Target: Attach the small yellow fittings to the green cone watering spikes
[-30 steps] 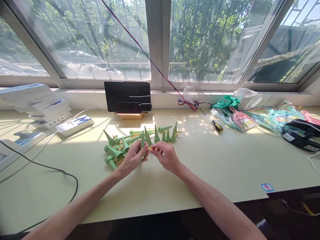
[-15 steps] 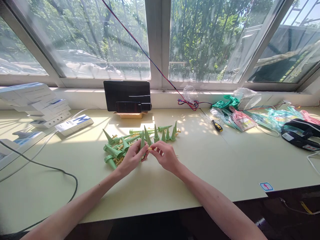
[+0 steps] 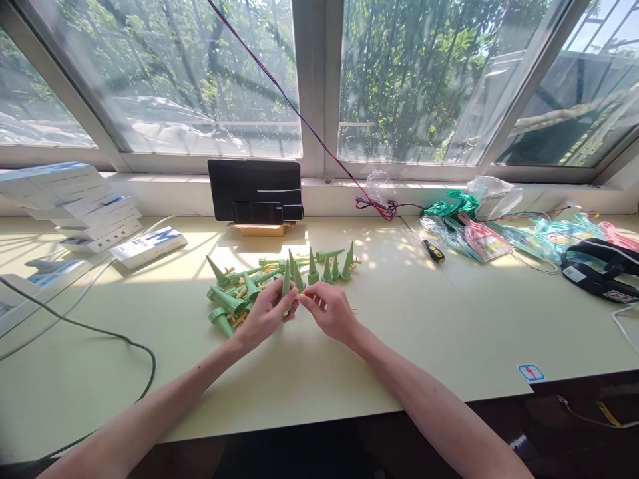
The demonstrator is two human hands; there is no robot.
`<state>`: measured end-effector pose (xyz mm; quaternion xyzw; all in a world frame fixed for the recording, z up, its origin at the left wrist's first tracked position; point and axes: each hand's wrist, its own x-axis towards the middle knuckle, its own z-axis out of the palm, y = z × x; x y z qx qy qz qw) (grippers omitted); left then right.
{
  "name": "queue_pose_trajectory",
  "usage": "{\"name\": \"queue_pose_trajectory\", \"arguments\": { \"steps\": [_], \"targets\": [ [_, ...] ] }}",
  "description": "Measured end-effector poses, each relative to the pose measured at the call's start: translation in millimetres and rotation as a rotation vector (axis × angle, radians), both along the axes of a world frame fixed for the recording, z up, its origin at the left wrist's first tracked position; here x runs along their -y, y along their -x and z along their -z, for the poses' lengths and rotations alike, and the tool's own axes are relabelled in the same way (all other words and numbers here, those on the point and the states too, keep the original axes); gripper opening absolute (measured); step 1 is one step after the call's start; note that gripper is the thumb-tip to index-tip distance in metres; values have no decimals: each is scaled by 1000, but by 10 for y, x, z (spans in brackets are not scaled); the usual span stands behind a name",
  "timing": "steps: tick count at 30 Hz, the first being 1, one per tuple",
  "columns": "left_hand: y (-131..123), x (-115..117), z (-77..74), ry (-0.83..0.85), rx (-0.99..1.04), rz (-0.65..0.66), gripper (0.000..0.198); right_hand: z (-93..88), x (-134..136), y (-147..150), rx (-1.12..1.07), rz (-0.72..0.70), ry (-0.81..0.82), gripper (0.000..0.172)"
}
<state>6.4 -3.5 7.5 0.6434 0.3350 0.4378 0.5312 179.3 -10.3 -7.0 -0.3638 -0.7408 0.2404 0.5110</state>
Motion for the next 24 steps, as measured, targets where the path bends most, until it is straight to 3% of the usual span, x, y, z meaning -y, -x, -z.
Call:
{"name": "queue_pose_trajectory", "arguments": {
  "steps": [16, 24],
  "targets": [
    [2, -12, 22, 4, -9, -19, 26, -13, 20, -6, 22, -38, 58, 17],
    [0, -2, 10, -1, -16, -14, 26, 14, 4, -4, 35, -17, 69, 23]
  ]
}}
